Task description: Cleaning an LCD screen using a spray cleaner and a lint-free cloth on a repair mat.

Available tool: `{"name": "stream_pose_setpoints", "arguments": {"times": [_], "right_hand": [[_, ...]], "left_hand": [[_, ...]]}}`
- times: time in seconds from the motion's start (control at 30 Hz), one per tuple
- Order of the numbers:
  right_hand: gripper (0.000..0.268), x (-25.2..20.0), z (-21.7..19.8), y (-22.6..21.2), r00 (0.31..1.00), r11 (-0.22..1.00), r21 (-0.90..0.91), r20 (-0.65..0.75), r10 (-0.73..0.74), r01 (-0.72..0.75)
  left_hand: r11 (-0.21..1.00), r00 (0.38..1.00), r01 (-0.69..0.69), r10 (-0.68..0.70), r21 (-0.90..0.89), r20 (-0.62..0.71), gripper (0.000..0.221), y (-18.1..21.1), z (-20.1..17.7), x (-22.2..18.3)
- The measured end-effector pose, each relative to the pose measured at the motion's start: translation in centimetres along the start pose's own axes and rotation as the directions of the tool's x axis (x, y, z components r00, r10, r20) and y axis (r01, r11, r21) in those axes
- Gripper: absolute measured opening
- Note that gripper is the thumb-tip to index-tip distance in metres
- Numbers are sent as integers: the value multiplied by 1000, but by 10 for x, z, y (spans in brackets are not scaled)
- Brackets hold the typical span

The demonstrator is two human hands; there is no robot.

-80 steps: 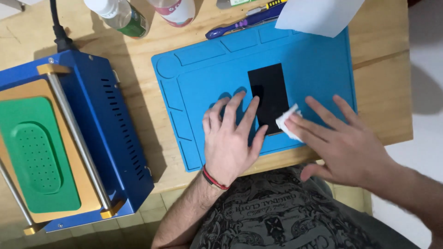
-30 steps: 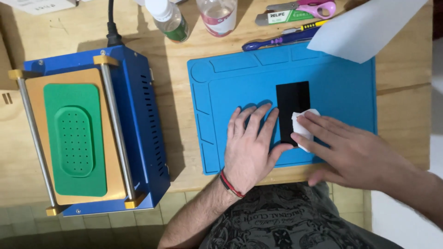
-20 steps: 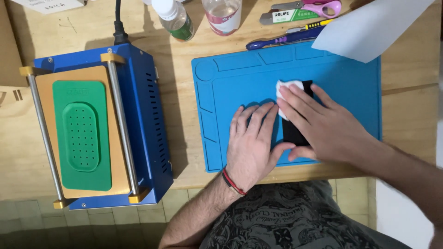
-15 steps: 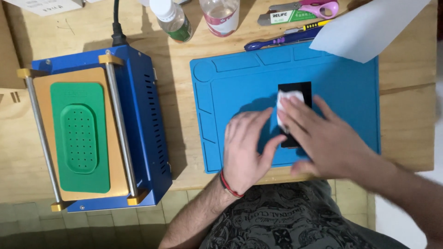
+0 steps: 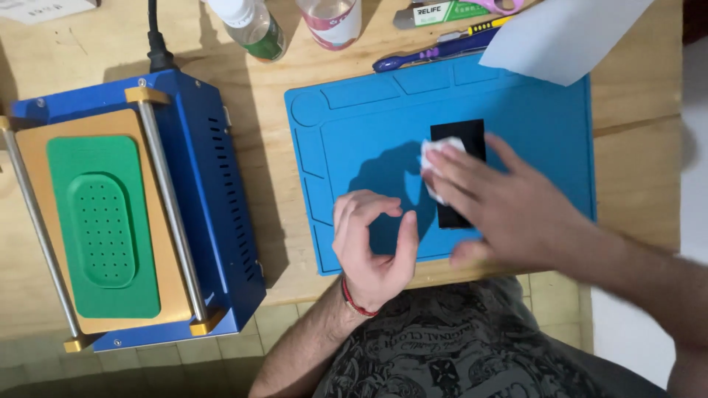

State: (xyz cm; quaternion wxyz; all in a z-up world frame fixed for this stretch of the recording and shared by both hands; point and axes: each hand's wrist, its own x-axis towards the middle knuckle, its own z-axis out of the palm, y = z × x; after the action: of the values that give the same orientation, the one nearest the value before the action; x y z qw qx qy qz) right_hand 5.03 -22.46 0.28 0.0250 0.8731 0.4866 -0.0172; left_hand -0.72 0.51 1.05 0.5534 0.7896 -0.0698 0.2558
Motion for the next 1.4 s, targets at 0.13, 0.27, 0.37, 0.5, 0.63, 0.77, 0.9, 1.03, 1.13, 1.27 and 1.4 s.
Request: {"name": "stream_pose_setpoints", "arguments": {"times": [0.13, 0.27, 0.37, 0.5, 0.63, 0.77, 0.9, 1.03, 1.13, 1.27, 1.4], "right_hand": [[109, 20, -4, 30, 1000, 996, 91, -17, 26, -25], [67, 28, -14, 49, 999, 999, 40, -37, 16, -15], [27, 35, -12, 71, 959, 973, 196, -275, -64, 121], [20, 53, -3, 81, 953, 968, 227, -301, -37, 109], [13, 61, -11, 93, 908, 898, 406, -419, 18, 170], [9, 27, -31, 100, 898, 447, 894, -199, 393, 3], [12, 6, -34, 112, 829, 302, 940, -294, 476, 160], [57, 17, -67, 104, 747, 337, 694, 444, 495, -636], [65, 29, -72, 89, 615, 359, 500, 635, 468, -788], [58, 35, -55, 81, 753, 317, 694, 515, 409, -646], [51, 34, -38, 76, 824, 374, 755, 382, 417, -539]], "left_hand": [[1000, 1000, 23, -23, 5, -10, 10, 0, 1, -3], [1000, 1000, -3, 3, 2, 0, 9, 1, 3, -3], [999, 990, -28, 24, 26, 137, 10, 2, 1, -1], [979, 906, -170, 110, 114, 408, 19, 2, 11, -2], [836, 811, -387, 108, 389, 575, 53, 2, 24, -7], [797, 794, -414, 81, 440, 602, 54, 5, 28, -6], [706, 759, -560, 225, 435, 611, 45, 3, 34, -6], [534, 661, -731, 395, 426, 638, 32, 3, 37, -8], [497, 651, -750, 438, 436, 620, 26, 2, 41, -8], [558, 729, -682, 464, 473, 504, 18, -9, 50, -20], [588, 804, -593, 404, 551, 436, 19, -1, 55, -26]]}}
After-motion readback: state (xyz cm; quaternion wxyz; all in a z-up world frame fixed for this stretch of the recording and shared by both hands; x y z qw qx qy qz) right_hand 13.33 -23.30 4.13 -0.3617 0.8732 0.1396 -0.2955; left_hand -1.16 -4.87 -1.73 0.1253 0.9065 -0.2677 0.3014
